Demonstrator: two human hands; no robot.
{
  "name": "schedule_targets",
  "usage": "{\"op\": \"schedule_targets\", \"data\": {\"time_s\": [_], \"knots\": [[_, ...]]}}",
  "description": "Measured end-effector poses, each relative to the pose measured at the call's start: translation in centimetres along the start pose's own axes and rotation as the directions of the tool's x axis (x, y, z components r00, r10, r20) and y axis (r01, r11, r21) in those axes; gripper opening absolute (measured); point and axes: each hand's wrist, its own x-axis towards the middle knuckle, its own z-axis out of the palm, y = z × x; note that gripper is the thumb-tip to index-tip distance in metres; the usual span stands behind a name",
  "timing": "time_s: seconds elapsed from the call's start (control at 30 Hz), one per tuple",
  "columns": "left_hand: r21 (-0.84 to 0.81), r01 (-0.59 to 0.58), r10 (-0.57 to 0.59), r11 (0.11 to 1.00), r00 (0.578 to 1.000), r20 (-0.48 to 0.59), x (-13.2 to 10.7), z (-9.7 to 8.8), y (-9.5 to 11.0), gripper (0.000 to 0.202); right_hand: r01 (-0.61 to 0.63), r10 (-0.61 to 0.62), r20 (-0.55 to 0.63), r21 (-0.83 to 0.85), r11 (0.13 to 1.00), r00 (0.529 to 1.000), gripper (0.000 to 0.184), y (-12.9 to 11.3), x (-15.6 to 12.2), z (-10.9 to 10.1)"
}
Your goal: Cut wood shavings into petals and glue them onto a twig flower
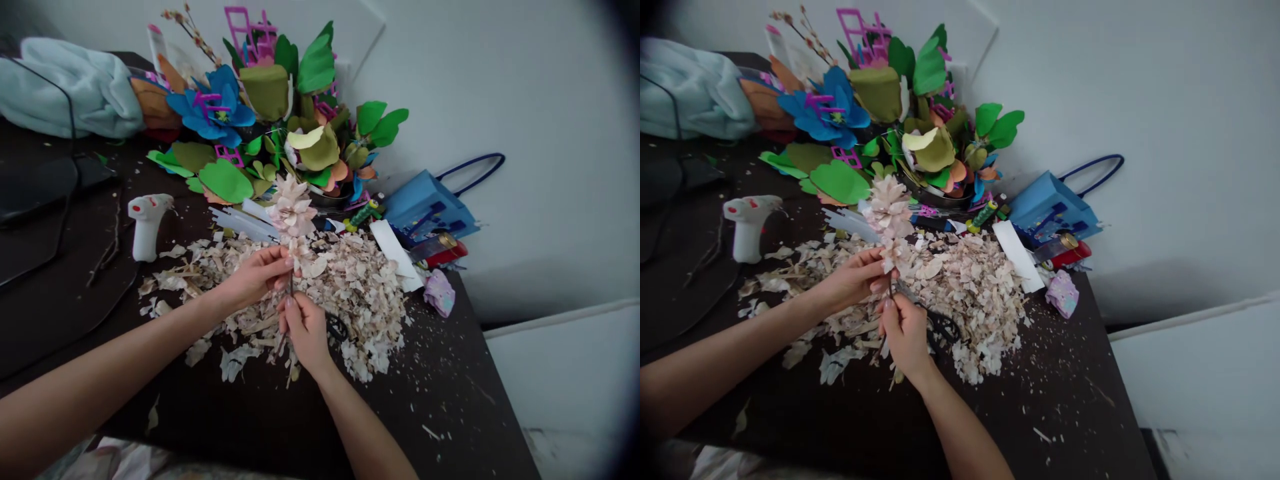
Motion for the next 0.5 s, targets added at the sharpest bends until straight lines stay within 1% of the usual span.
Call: {"op": "schedule_targets", "data": {"time_s": [0.13,0.27,0.5], "knots": [[-0.024,0.000,0.001,1.000,0.999,0.034,-0.01,0.08,0.12,0.026,0.051,-0.052,-0.015,-0.054,0.997,0.999,0.024,-0.12,0.06,-0.05],[-0.033,0.014,-0.012,0.999,0.998,0.055,0.07,-0.04,0.09,0.026,0.061,-0.063,-0.021,-0.068,0.996,0.998,0.023,-0.11,0.08,-0.02],[-0.022,0.030,-0.030,0.999,0.999,0.017,-0.01,0.04,0.01,0.029,0.076,-0.078,-0.026,-0.087,0.993,0.997,0.023,-0.16,0.22,-0.03]]}}
